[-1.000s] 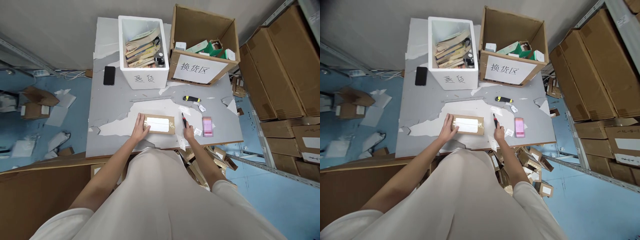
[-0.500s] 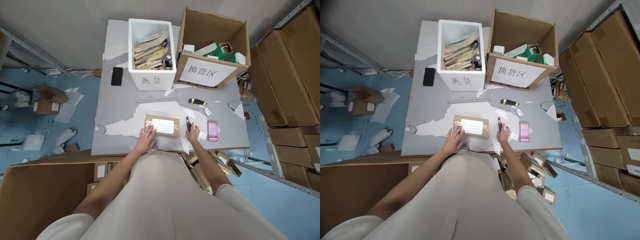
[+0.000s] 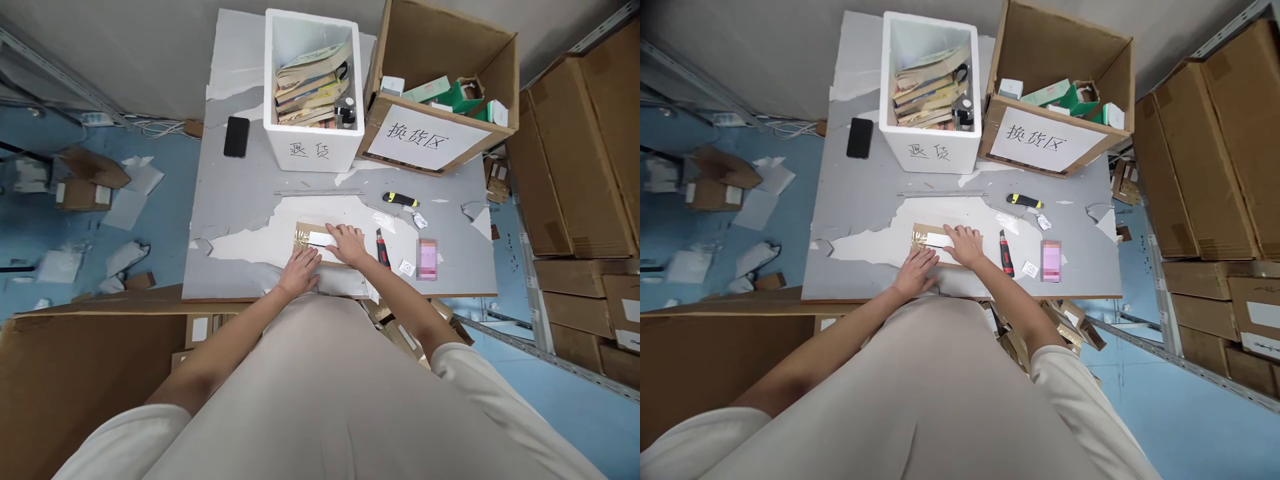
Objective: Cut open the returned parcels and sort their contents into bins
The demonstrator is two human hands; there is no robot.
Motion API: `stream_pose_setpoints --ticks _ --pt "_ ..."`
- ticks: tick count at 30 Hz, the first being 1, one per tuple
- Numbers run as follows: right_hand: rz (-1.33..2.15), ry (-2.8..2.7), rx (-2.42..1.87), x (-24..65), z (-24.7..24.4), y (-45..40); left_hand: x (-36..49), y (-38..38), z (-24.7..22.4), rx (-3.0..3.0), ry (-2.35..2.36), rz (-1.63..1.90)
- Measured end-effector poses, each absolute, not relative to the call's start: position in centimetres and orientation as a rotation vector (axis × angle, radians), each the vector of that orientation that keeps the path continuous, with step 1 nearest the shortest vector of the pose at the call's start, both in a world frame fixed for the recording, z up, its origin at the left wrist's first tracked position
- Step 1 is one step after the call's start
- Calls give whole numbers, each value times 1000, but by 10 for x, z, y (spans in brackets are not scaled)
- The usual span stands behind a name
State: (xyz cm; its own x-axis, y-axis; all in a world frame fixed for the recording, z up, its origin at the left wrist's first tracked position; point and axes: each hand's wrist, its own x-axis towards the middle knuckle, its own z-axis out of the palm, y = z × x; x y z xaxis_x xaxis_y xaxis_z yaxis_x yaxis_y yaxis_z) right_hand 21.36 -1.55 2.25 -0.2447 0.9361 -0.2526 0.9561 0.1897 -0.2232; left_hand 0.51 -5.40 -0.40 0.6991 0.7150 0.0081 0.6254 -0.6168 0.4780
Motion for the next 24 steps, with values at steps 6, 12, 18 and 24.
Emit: stream_pose_setpoints --ticks 6,12,18,24 --pt "-326 2516 1556 213 27 -11 3 -56 -6 2502 1021 257" --pt "-462 2408 1366 215 56 12 2 -57 -7 2528 1003 226" --pt "-677 2371 1451 235 66 55 0 -60 -9 2530 1013 185" --pt "-711 2236 1850 245 41 69 -1 -59 -6 2485 1012 237"
